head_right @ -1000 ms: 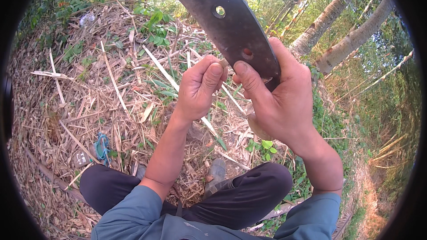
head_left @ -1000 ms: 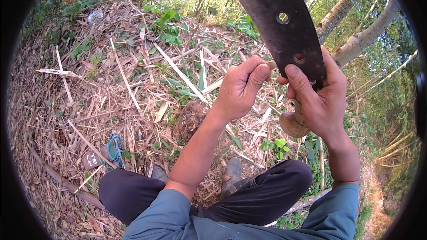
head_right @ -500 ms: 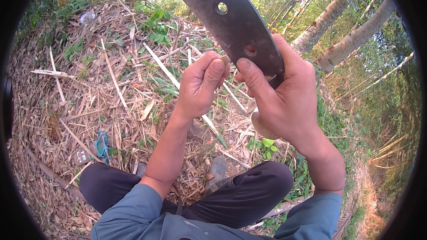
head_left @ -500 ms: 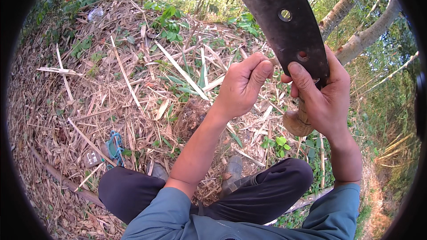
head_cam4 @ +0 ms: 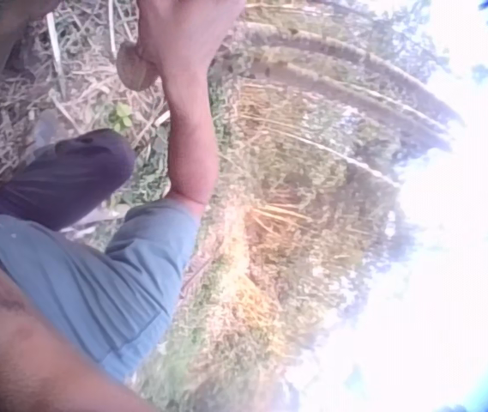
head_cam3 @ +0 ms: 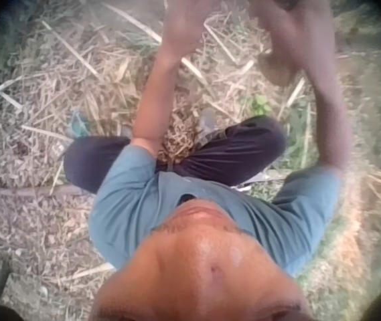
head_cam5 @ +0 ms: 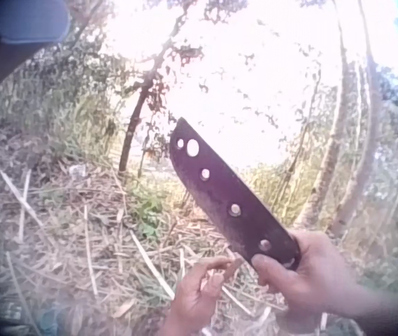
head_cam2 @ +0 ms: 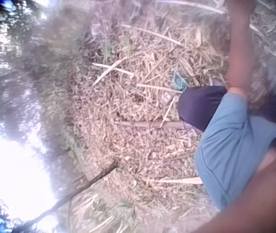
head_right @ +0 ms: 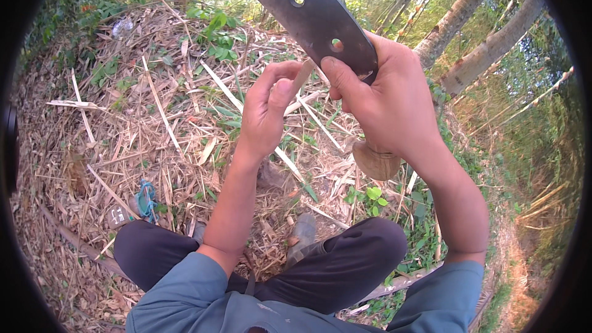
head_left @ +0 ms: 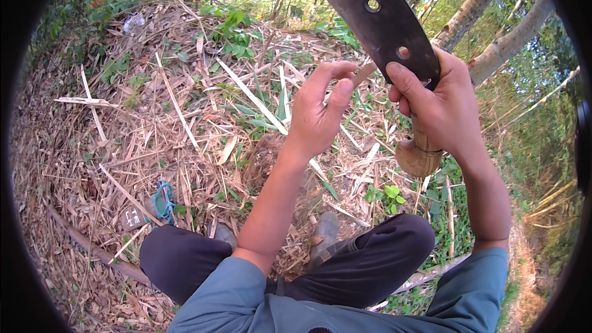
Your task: The person sits on the ground and uses a machete to split a bamboo stalk into thin strips. They repeatedly strike and peel the bamboo, separating it into smaller pieces and discarding the offcuts.
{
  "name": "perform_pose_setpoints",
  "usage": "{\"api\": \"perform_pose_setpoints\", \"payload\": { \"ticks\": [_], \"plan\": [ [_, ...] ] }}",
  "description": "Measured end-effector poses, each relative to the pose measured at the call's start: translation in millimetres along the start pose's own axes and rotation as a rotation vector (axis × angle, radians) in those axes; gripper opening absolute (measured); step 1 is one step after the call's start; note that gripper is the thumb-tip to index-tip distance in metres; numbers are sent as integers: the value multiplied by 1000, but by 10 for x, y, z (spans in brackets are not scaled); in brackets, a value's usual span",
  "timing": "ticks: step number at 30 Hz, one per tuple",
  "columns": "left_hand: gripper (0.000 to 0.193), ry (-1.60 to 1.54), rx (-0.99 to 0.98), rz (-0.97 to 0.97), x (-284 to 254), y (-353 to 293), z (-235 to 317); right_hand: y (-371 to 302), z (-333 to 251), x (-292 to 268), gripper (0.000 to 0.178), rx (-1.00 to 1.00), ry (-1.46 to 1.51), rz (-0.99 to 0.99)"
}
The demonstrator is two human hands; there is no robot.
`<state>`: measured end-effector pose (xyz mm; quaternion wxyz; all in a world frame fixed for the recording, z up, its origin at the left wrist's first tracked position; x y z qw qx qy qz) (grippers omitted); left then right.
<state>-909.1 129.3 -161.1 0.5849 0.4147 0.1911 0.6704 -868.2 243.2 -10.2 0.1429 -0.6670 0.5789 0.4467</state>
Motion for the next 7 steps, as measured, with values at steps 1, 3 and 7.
{"api": "perform_pose_setpoints", "payload": {
  "ticks": [1, 3, 7],
  "plan": [
    [42, 95, 52, 59, -73, -64, -34, 12, -9, -8, 15, 12, 14, -3],
    [47, 253, 26, 123, -201, -282, -175, 41, 6, -24, 14, 7, 22, -18],
    [67, 375, -227, 77, -342, -709, -465, 96, 39, -14, 14, 29, 28, -50]
  ]
}}
Point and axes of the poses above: each hand's wrist, its own y-axis towards the middle knuckle, its own x-axis out of the palm, z = x × y, the point moved 7 cm from there along y, towards the middle knuckle, and after that the axes turned 2 degrees about x, right-handed, at the moved point
